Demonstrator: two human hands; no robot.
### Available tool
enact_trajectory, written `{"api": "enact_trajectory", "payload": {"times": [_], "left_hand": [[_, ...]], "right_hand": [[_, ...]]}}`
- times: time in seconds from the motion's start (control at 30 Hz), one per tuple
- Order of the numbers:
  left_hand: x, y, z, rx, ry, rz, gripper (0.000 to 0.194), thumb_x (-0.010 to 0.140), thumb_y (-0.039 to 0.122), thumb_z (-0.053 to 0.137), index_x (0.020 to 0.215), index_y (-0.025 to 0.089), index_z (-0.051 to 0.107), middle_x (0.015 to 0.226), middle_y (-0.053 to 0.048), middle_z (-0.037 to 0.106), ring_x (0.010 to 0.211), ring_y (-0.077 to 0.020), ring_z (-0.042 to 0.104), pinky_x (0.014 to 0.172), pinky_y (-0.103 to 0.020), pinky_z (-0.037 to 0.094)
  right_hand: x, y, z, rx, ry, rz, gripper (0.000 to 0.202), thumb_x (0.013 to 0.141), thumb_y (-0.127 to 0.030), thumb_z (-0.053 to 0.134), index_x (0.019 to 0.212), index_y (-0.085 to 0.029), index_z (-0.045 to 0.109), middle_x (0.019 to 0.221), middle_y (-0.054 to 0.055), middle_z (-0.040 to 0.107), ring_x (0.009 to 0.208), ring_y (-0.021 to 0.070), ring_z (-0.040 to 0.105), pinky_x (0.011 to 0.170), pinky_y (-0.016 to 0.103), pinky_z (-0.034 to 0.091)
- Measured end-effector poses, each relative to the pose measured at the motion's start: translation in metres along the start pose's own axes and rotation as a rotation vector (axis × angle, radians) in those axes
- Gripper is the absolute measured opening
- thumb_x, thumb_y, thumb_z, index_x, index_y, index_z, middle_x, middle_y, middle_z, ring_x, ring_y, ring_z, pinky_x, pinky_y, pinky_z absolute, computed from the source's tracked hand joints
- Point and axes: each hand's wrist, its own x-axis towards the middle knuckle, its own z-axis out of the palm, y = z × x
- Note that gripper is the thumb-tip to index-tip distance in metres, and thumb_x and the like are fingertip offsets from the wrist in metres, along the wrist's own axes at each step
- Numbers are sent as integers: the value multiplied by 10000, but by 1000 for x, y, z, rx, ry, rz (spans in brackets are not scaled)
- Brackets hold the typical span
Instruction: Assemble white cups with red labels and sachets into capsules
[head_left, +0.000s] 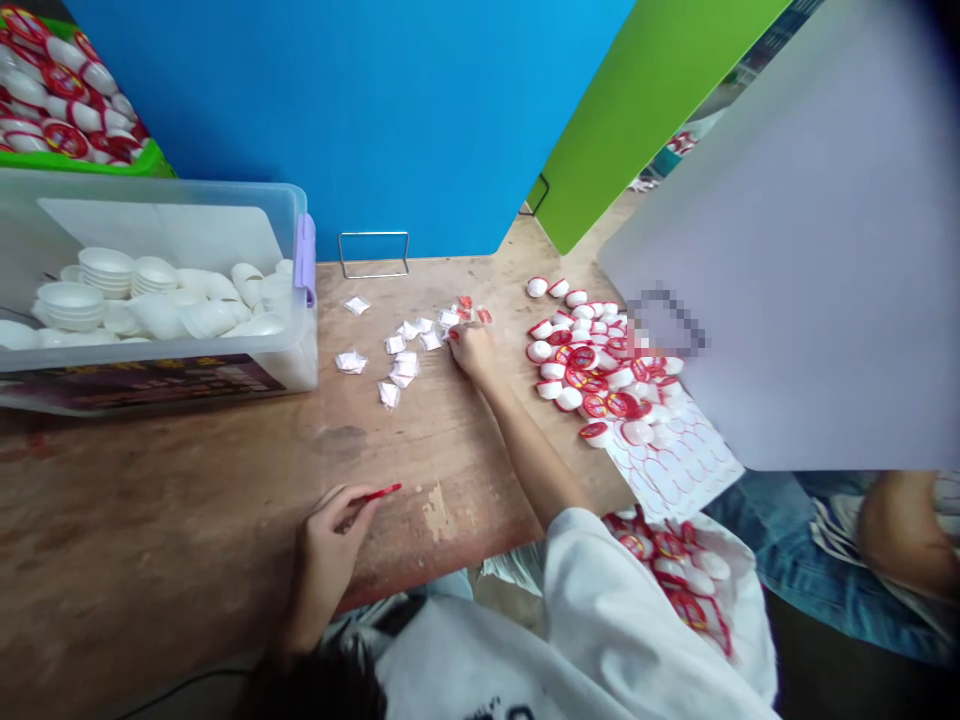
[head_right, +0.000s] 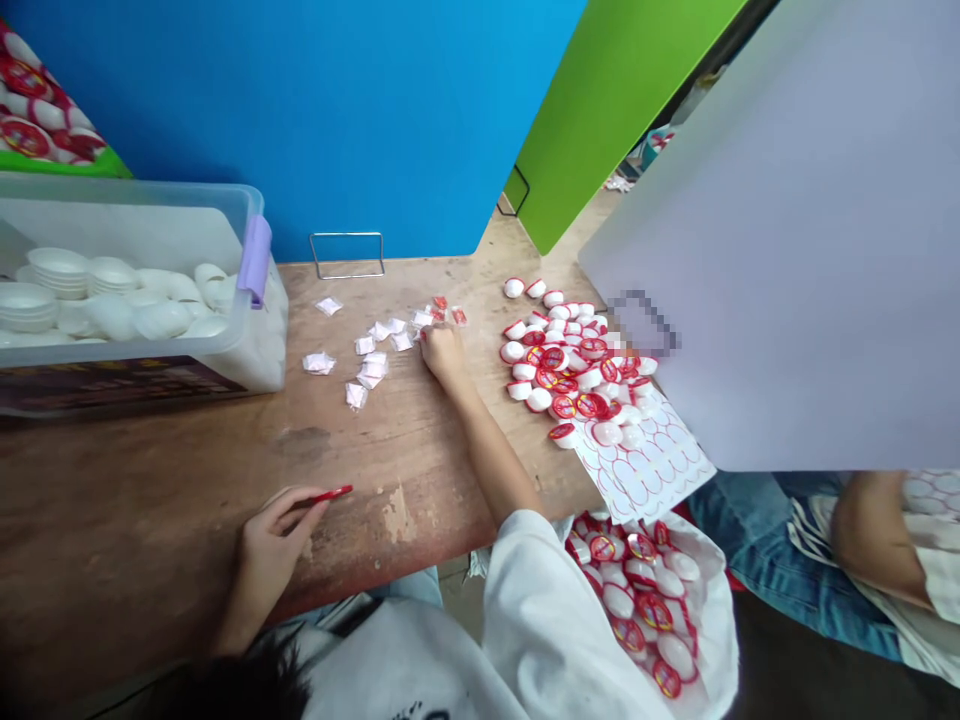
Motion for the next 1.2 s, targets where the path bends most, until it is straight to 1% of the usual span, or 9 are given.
{"api": "enact_trajectory", "payload": {"times": [0.1, 0.2, 0.23, 0.3, 0.43, 0.6, 0.77, 1.0, 1.2], "left_hand": [[1, 5, 1, -133, 98, -34, 174, 743, 323, 586, 779, 171, 662, 963, -75, 660, 939, -204, 633, 845, -307, 528], [3, 9, 1, -201, 144, -86, 176, 717, 310, 588, 764, 155, 657, 1118, -115, 624, 1008, -223, 620, 895, -339, 513], [3, 11, 2, -220, 137, -103, 176, 714, 306, 587, 766, 152, 654, 1164, -126, 607, 1015, -229, 621, 903, -351, 510], [4, 13, 4, -260, 109, -122, 176, 714, 301, 587, 779, 149, 648, 1213, -139, 589, 1031, -239, 619, 920, -371, 500], [1, 19, 13, -342, 67, -124, 175, 731, 292, 584, 809, 142, 630, 1183, -147, 616, 1106, -253, 583, 946, -382, 480], [-6, 26, 20, -482, 86, -177, 387, 723, 294, 633, 1068, 133, 568, 1186, -147, 620, 1105, -238, 584, 966, -383, 462], [-11, 33, 24, -646, 11, -303, 552, 754, 388, 618, 1217, 103, 525, 1250, -155, 581, 1179, -235, 528, 1014, -355, 414], [-12, 29, 27, -646, -17, -289, 624, 712, 321, 690, 1275, 135, 494, 1283, -138, 561, 1194, -229, 515, 1030, -327, 392], [-12, 22, 18, -666, -9, -274, 648, 732, 335, 680, 1313, 154, 457, 1265, -140, 574, 1147, -247, 553, 968, -356, 459]], "right_hand": [[-25, -19, -8, 101, -6, -15, 199, 827, -186, 512, 931, -106, 661, 912, 131, 694, 856, 217, 622, 791, 316, 448], [-84, -53, -10, 300, -3, -52, 270, 833, -269, 548, 1070, -147, 593, 848, 46, 705, 759, 155, 646, 725, 261, 491], [-108, -66, -9, 535, 40, -50, 302, 810, -291, 589, 1078, -152, 578, 826, 39, 705, 757, 159, 652, 728, 270, 504], [-152, -90, -7, 875, 57, -25, 270, 779, -309, 634, 1024, -208, 582, 850, 21, 707, 791, 165, 666, 748, 289, 522], [-206, -118, 1, 1035, 92, 122, 138, 760, -282, 651, 889, -248, 618, 861, 11, 696, 796, 172, 670, 723, 295, 546], [-219, -119, 7, 1000, 132, 167, 77, 769, -271, 648, 843, -252, 641, 800, 5, 698, 763, 182, 662, 697, 314, 542], [-224, -123, 5, 889, 216, -21, 134, 807, -204, 611, 899, -288, 659, 868, 15, 698, 832, 192, 645, 755, 356, 531], [-230, -130, 8, 768, 296, -167, 238, 832, -125, 553, 991, -258, 669, 920, 46, 713, 874, 189, 638, 791, 361, 532], [-237, -132, -1, 830, 128, -258, 394, 847, -87, 480, 1179, -261, 601, 1203, 99, 586, 1070, 190, 581, 898, 351, 505]]}}
